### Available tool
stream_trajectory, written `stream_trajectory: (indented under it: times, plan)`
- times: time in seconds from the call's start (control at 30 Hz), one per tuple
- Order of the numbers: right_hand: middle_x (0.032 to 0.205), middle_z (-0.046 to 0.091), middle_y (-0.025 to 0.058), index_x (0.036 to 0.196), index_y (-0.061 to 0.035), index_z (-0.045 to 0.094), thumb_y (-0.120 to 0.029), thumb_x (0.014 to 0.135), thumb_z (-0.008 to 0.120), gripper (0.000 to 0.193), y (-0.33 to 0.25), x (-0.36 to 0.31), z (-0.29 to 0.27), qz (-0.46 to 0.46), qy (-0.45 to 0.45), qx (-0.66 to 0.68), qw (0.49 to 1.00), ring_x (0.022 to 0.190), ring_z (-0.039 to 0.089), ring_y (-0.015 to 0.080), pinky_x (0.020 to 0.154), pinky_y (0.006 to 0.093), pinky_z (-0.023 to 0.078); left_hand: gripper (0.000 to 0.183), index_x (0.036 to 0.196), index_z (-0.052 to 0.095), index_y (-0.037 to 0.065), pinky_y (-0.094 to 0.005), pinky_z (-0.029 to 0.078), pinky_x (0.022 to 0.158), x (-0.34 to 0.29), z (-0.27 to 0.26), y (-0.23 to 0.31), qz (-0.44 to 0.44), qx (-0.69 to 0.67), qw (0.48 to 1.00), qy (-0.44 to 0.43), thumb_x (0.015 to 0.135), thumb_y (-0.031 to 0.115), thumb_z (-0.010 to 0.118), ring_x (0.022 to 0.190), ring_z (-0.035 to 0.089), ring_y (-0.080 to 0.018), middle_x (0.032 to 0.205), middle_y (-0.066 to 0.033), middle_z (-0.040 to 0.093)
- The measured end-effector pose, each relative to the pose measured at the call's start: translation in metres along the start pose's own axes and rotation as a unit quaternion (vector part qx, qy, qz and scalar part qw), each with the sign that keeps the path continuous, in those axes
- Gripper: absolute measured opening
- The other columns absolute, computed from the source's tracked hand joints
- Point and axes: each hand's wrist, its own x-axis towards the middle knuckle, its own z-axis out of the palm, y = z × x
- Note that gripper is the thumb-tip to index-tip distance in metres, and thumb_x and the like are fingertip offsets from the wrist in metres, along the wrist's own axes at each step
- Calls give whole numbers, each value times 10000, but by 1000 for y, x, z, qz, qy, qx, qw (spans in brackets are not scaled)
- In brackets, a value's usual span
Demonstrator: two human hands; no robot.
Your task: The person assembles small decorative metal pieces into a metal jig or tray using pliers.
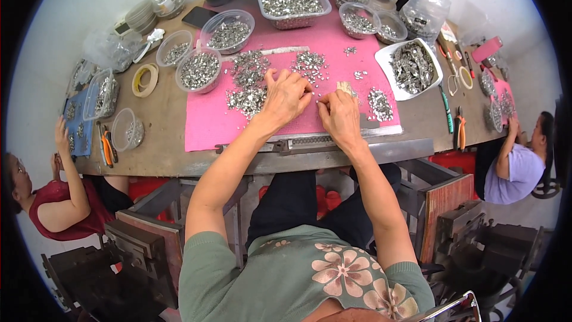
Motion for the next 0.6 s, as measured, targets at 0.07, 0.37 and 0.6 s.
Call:
stream_trajectory:
  times: [0.07,0.37,0.6]
  plan:
    - [875,622,107,899,-50,678,-109,837,743,107,2,0,0,-3,0,-1,1000,850,612,301,808,425,424,84,890,714,133,-580,290,1045,1,-2,2,3,11,1000,-4,830,180,750,991,576,-228,901,-11,640]
    - [881,619,113,897,-46,679,-108,837,743,107,-1,-1,0,1,5,1,1000,849,609,301,808,429,424,95,922,721,138,-545,277,1060,1,-4,3,-9,9,1000,-19,849,190,753,964,582,-220,912,-9,645]
    - [870,615,122,883,-34,666,-107,842,726,103,-2,1,6,-21,10,-26,999,862,614,301,811,432,431,67,867,722,125,-619,298,1031,3,0,4,12,34,999,-16,829,177,742,1006,584,-252,916,-35,637]
